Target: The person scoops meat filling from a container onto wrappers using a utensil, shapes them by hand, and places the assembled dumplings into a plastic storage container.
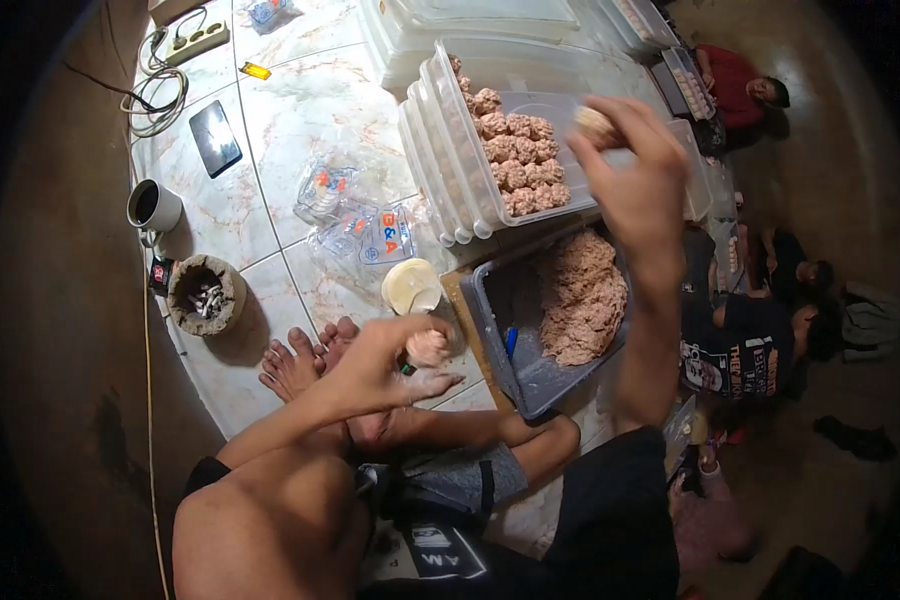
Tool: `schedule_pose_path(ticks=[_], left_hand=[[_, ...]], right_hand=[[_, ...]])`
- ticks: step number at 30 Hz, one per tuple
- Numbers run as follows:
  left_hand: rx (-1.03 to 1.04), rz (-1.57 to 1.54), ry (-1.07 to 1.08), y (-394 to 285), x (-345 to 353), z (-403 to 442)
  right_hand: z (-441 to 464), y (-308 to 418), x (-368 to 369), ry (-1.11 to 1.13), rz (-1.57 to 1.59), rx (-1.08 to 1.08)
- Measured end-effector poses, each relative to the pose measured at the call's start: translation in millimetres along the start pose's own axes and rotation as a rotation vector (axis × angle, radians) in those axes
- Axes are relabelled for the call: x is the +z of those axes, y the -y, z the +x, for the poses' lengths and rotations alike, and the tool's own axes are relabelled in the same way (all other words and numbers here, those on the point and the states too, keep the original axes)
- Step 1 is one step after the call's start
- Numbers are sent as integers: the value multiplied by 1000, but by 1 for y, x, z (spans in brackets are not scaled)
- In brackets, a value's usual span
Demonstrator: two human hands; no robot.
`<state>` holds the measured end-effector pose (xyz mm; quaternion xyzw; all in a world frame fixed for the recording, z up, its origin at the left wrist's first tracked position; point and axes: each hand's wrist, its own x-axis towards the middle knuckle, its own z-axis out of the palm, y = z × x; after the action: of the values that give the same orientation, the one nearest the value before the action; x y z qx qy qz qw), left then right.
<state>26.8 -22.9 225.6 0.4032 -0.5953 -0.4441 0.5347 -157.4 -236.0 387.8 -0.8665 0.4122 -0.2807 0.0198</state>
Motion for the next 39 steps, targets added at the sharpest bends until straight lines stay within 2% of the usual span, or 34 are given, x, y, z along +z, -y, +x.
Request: schedule_pose_path(ticks=[1, 2, 5, 6, 7, 10, 13, 15, 16, 19, 20, 22, 23, 25, 27, 29, 30, 31, 34, 37, 39], left_hand=[[51, -34, -4, -1, 1, 1], [6, -129, 9, -2, -5, -3], [-119, -214, 182, -13, -22, -2], [-80, -260, 297, -8, -23, -3], [-153, -152, 356, -12, -23, -3], [-143, -211, 178, 2, -13, -4], [-78, -226, 25, 2, -19, 0], [-94, -145, -38, 3, -29, -4], [-138, -138, 18, 7, -26, -5], [-116, -180, 124, 13, -8, -8], [-169, -231, 92, 14, -2, -8], [-110, -256, 8, 14, -1, -4], [-85, -266, -40, 15, -1, -2], [-310, -237, -94, 12, -5, -3], [-525, -204, -157, 9, -10, -4], [-451, -225, -111, 21, -1, -8], [-311, -243, -151, 24, 9, -8], [-263, -195, -95, 21, 9, -8], [-87, -77, -34, 25, 23, -14], [-89, -173, -40, 16, 24, -13], [-228, -294, -109, -2, 13, -13]], right_hand=[[17, -16, 18, 81, -45, -52], [33, -30, 36, 161, -90, -103], [71, -70, 83, 308, -22, 46], [82, -90, 97, 355, -28, 86], [92, -106, 108, 399, -36, 124], [108, -123, 127, 734, -149, 220], [105, -128, 136, 667, -25, 406], [99, -128, 143, 566, 92, 316], [96, -128, 144, 509, 149, 275], [107, -126, 141, 776, -11, 373], [98, -123, 141, 569, -127, 204], [73, -109, 137, 158, -348, -136], [64, -99, 122, 90, -276, -174], [42, -22, 57, -42, -116, -244], [-10, 28, 18, 91, -20, -42], [-68, 64, 2, 340, 158, 20], [-90, 79, 0, 445, 279, 117], [-109, 92, 2, 547, 397, 219], [-143, 107, 22, 394, 472, 168], [-145, 110, 16, 333, 396, 112], [-135, 98, 4, 336, 363, 29]])
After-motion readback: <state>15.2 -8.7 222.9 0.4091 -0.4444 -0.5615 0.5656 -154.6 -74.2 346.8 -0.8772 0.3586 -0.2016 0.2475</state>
